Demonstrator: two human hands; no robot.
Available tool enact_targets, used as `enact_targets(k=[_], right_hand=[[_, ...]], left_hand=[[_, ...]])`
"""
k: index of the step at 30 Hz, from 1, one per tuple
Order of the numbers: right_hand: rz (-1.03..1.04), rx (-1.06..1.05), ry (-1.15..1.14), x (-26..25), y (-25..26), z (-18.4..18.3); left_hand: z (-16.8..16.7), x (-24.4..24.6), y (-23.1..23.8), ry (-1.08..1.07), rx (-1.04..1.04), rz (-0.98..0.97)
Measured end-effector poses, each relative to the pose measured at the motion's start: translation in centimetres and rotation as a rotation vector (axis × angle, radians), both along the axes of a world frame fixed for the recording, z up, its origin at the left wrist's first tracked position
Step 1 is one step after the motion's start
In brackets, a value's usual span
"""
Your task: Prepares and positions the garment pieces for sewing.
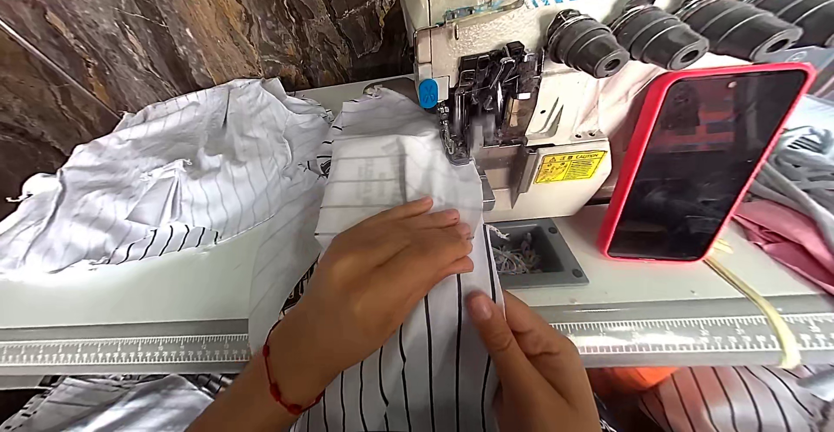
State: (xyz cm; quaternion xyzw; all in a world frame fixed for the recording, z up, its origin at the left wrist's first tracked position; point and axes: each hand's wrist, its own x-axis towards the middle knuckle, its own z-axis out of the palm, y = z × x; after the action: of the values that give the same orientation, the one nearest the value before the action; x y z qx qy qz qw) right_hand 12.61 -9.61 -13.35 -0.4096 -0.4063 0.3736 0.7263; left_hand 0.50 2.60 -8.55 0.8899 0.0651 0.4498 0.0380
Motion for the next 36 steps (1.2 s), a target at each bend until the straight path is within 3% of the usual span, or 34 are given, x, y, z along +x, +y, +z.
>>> enact_targets(k=[11, 16, 20, 24, 30, 32, 36], right_hand=[[-0.132, 0.012, -0.062, 1.3, 3.5, 0.3], [-0.201, 0.046, -0.119, 1.3, 3.6, -0.4], [-0.052, 0.018, 0.017, -1.6, 3.6, -0.3], [0.239, 0.028, 0.163, -6.6, 4.0, -0.9], [-0.100, 0.063, 0.124, -2.2, 1.5, -1.8], [-0.101, 0.058, 0.093, -0.9, 0.4, -1.3], [0.008, 0.032, -0.073, -0.2, -1.5, -1.1]], left_hand=[[0.0, 3.7, 0.0, -0.126, 0.061, 0.225], [0.6, 3.5, -0.5, -0.071, 0.019, 0.333], [2.0, 1.6, -1.2, 0.045, -0.015, 0.572], [2.6, 2.6, -1.8, 0.026, 0.061, 0.483], [0.9, 0.4, -0.2, 0.077, 0.139, 0.174], [0.5, 0.3, 0.1, 0.081, 0.158, 0.082], [0.2, 0.7, -1.4, 0.028, 0.133, 0.099]])
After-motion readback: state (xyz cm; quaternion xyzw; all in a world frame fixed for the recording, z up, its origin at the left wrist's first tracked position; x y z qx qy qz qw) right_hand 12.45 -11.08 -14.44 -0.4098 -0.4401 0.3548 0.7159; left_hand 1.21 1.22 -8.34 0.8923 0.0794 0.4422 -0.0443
